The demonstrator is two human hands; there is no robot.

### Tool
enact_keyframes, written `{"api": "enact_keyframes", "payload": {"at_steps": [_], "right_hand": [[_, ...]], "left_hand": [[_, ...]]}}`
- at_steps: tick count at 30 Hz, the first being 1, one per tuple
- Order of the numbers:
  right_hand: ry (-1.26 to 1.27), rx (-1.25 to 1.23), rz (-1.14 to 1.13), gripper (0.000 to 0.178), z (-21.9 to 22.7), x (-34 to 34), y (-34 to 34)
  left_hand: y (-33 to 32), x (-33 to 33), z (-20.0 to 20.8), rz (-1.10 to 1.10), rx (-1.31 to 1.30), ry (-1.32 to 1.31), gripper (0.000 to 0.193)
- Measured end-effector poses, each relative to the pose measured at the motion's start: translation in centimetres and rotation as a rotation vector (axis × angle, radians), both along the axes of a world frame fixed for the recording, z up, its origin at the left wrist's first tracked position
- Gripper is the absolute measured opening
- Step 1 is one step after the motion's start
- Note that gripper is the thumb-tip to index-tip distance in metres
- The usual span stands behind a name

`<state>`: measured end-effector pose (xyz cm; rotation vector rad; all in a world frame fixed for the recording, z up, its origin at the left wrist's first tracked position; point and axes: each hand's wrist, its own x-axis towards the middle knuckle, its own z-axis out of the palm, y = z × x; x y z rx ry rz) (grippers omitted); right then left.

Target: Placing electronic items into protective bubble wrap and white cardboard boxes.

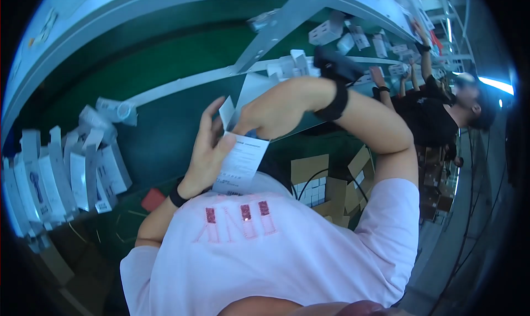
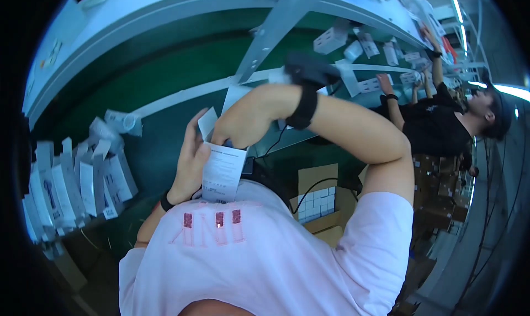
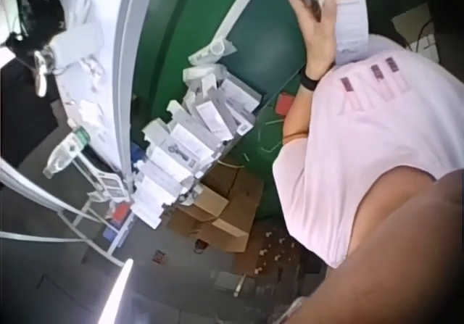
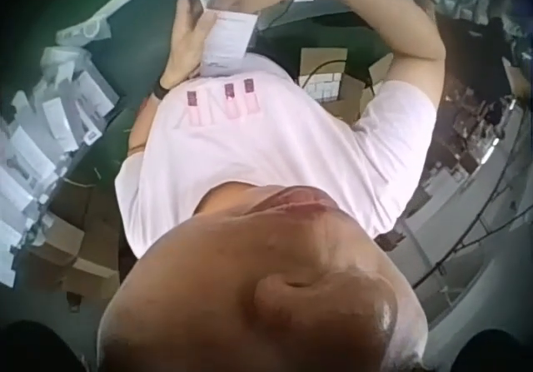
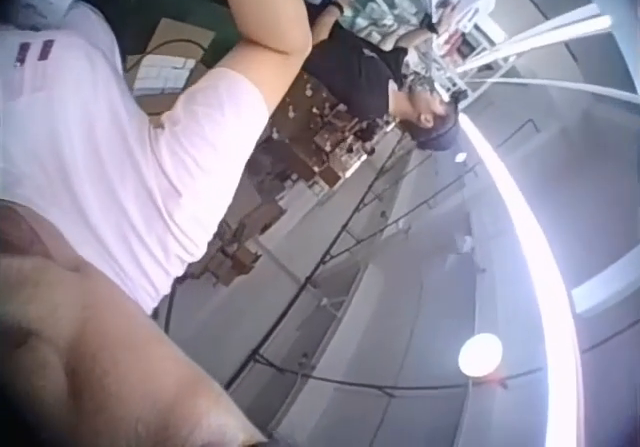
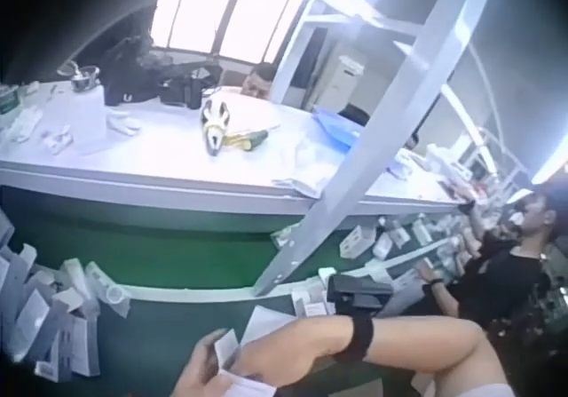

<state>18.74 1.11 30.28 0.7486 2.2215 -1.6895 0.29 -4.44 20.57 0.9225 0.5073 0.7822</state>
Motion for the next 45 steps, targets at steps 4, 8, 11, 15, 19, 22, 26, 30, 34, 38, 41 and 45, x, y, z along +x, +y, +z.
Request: {"api": "enact_keyframes", "payload": {"at_steps": [4, 8, 11, 15, 19, 22, 26, 30, 34, 38, 41, 45], "right_hand": [[0.008, 0.260, -0.593, 0.036, 1.7, 0.7, -2.8], [0.295, 0.297, -1.329, 0.058, -0.7, 4.4, -6.1], [0.434, -0.502, -1.394, 0.065, -4.5, 4.2, -8.2], [0.568, -0.053, -1.398, 0.050, -4.7, 3.5, -9.4], [0.679, -0.024, -1.207, 0.046, -4.9, 7.3, -9.9], [0.261, 0.176, -1.202, 0.034, -3.5, 6.2, -11.2], [0.326, 0.330, -1.161, 0.031, -3.5, 6.1, -12.1], [0.319, 0.233, -1.263, 0.032, -3.0, 6.8, -12.6], [0.198, 0.588, -0.971, 0.033, -3.3, 7.3, -12.8], [0.115, 0.583, -1.066, 0.038, -3.7, 8.6, -12.3], [0.156, 0.508, -1.143, 0.037, -3.8, 10.6, -11.8], [0.192, 0.494, -0.929, 0.037, -4.4, 13.3, -12.6]], "left_hand": [[0.2, -1.2, -1.7, 0.099, 0.120, 0.037, 0.073], [0.2, -0.1, 0.2, 0.184, 0.086, -0.100, 0.075], [0.5, 1.5, 0.0, -0.103, 0.325, 0.088, 0.059], [1.8, 2.3, -0.4, -0.213, 0.313, 0.113, 0.048], [1.2, 3.5, -0.5, -0.180, 0.391, 0.158, 0.049], [0.7, 4.0, -1.1, -0.193, 0.237, 0.153, 0.056], [0.0, 4.6, -0.8, -0.179, 0.197, 0.183, 0.058], [0.1, 5.5, -0.5, -0.173, 0.041, 0.076, 0.058], [0.4, 6.6, -1.7, -0.238, 0.133, 0.070, 0.061], [0.5, 8.6, -2.1, -0.215, 0.087, 0.114, 0.063], [1.0, 10.1, -1.9, -0.228, 0.053, 0.113, 0.059], [0.1, 11.5, -2.5, -0.296, 0.099, 0.140, 0.053]]}}
